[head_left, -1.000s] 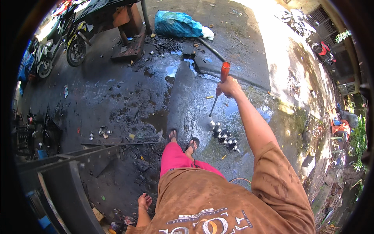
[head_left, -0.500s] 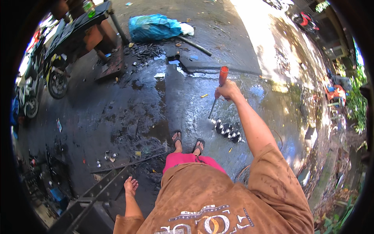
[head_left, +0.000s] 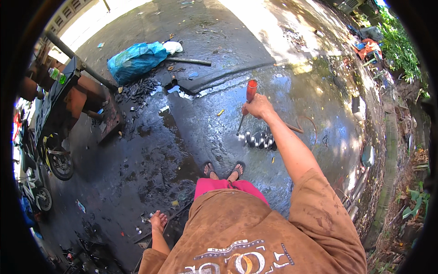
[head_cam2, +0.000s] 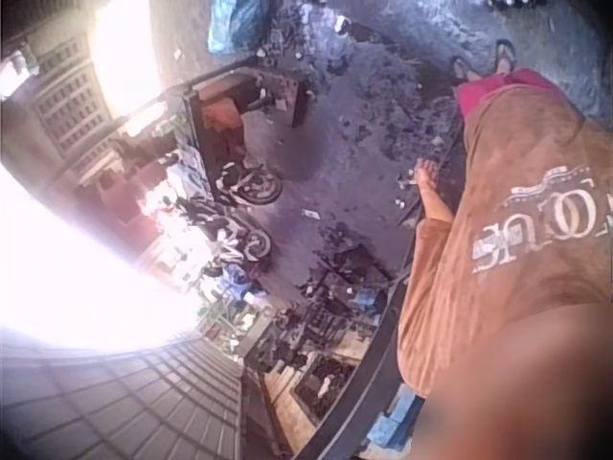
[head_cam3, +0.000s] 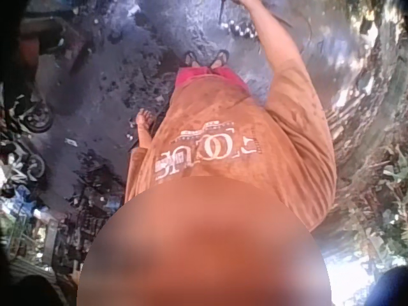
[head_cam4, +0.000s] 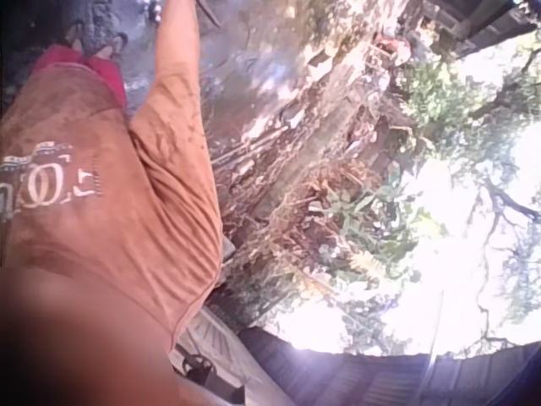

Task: The person uses a pressure washer with a rotating brush attachment to clean a wet concrete floor in an outdoor workshop area. They repeatedly spray and scrub a single metal crankshaft lying on the ground, moving the tool back and forth over it while water and debris are washed away.

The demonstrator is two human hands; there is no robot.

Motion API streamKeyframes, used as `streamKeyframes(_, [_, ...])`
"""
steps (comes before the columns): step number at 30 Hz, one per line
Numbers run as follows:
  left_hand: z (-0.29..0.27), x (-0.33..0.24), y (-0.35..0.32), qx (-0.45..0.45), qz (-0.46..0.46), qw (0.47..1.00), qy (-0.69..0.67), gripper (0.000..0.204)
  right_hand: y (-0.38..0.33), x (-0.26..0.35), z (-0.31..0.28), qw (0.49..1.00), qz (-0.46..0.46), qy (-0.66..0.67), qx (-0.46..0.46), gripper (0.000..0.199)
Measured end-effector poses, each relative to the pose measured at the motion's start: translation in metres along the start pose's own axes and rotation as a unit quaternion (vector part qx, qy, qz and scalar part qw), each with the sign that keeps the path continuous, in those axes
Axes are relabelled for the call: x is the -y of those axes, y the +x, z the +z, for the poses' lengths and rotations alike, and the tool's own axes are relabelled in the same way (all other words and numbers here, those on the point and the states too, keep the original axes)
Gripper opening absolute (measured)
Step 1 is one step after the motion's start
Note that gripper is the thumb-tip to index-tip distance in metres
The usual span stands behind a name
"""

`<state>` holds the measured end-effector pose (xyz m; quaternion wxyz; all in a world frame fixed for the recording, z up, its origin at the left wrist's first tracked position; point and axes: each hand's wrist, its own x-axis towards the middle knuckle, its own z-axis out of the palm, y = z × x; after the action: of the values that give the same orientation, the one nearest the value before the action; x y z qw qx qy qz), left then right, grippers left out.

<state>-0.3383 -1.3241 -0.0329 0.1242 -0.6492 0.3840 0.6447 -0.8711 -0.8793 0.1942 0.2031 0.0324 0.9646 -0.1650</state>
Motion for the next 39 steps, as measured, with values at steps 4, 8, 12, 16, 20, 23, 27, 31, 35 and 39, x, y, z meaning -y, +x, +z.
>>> streamKeyframes(4, [-0.005,-0.025,0.002,-0.013,0.014,1.0,0.023,0.032,-0.008,-0.013,-0.004,0.999,-0.005,0.038,-0.018,0.022])
streamKeyframes(8, [-0.01,-0.026,0.004,0.004,0.006,1.0,0.03,0.032,-0.03,-0.044,-0.03,0.996,0.009,0.088,-0.005,0.021])
streamKeyframes(12, [-0.012,-0.01,0.01,-0.009,-0.03,0.998,0.054,0.032,-0.068,-0.102,-0.057,0.993,0.068,0.093,-0.033,0.022])
streamKeyframes(16, [-0.006,-0.001,0.015,0.014,-0.066,0.996,0.062,0.03,-0.111,-0.157,-0.055,0.982,0.121,0.085,-0.118,0.025])
streamKeyframes(20, [0.021,-0.014,0.021,0.02,-0.057,0.993,0.104,0.027,-0.166,-0.219,-0.049,0.963,0.123,0.119,-0.208,0.029])
streamKeyframes(23, [0.05,-0.042,0.025,0.038,-0.033,0.989,0.141,0.026,-0.202,-0.265,-0.042,0.945,0.172,0.097,-0.26,0.03])
streamKeyframes(27, [0.094,-0.083,0.022,0.058,0.025,0.98,0.188,0.027,-0.246,-0.328,-0.022,0.914,0.236,0.158,-0.291,0.031])
streamKeyframes(31, [0.129,-0.102,0.007,0.063,0.064,0.976,0.198,0.032,-0.267,-0.392,0.005,0.877,0.28,0.209,-0.33,0.032])
streamKeyframes(35, [0.149,-0.081,-0.012,0.049,0.088,0.973,0.207,0.034,-0.279,-0.451,0.013,0.854,0.326,0.244,-0.324,0.033])
streamKeyframes(39, [0.158,-0.015,-0.034,0.041,0.073,0.98,0.182,0.036,-0.293,-0.507,0.021,0.848,0.304,0.324,-0.29,0.034])
